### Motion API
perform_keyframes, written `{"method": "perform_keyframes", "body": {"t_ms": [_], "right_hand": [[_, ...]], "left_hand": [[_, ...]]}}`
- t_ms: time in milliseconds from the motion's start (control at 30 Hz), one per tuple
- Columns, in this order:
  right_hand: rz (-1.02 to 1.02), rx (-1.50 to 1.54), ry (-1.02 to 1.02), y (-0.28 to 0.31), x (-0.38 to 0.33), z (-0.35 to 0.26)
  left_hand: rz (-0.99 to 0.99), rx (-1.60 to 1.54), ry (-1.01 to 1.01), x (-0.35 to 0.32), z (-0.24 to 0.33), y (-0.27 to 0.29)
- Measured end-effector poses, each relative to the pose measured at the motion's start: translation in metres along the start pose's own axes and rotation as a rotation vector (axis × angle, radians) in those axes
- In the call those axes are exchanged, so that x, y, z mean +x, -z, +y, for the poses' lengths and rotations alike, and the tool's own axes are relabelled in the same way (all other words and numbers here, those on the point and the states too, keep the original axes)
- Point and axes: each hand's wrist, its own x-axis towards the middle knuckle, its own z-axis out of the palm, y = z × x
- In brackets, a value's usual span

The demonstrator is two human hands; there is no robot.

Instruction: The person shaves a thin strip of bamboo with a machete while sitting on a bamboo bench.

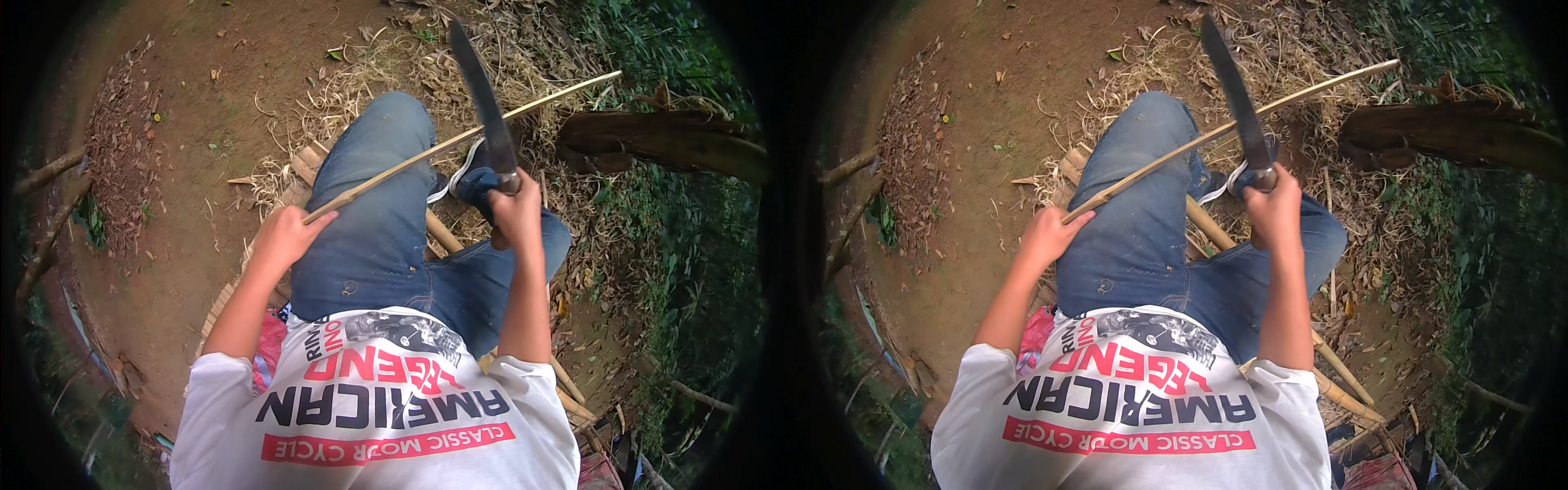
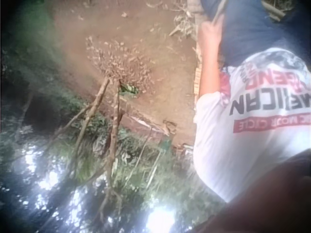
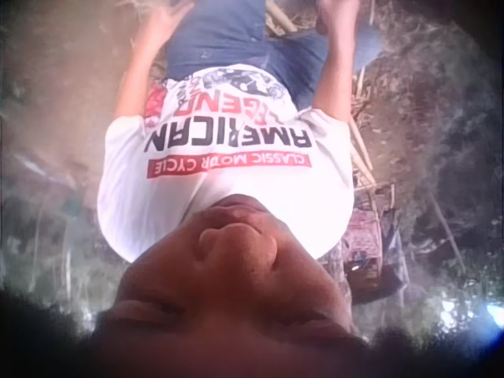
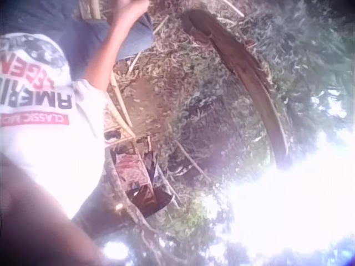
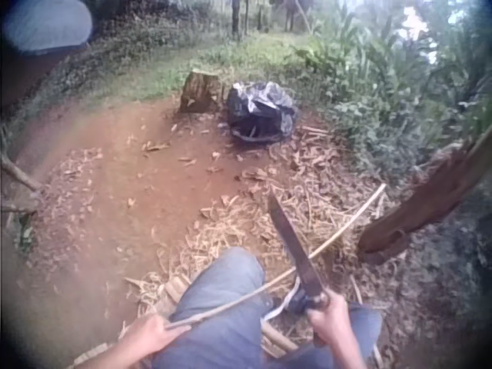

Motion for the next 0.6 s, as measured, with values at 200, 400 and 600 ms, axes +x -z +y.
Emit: {"method": "perform_keyframes", "body": {"t_ms": [200,400,600], "right_hand": [[-0.167,0.061,-0.157,0.043,0.019,-0.016],[-0.201,-0.062,-0.08,0.002,-0.01,-0.023],[-0.152,0.141,-0.286,0.027,0.015,-0.026]], "left_hand": [[-0.01,-0.07,-0.035,0.001,0.001,-0.001],[-0.033,-0.034,0.013,0.002,0.001,0.005],[-0.007,-0.056,0.019,0.005,0.001,-0.007]]}}
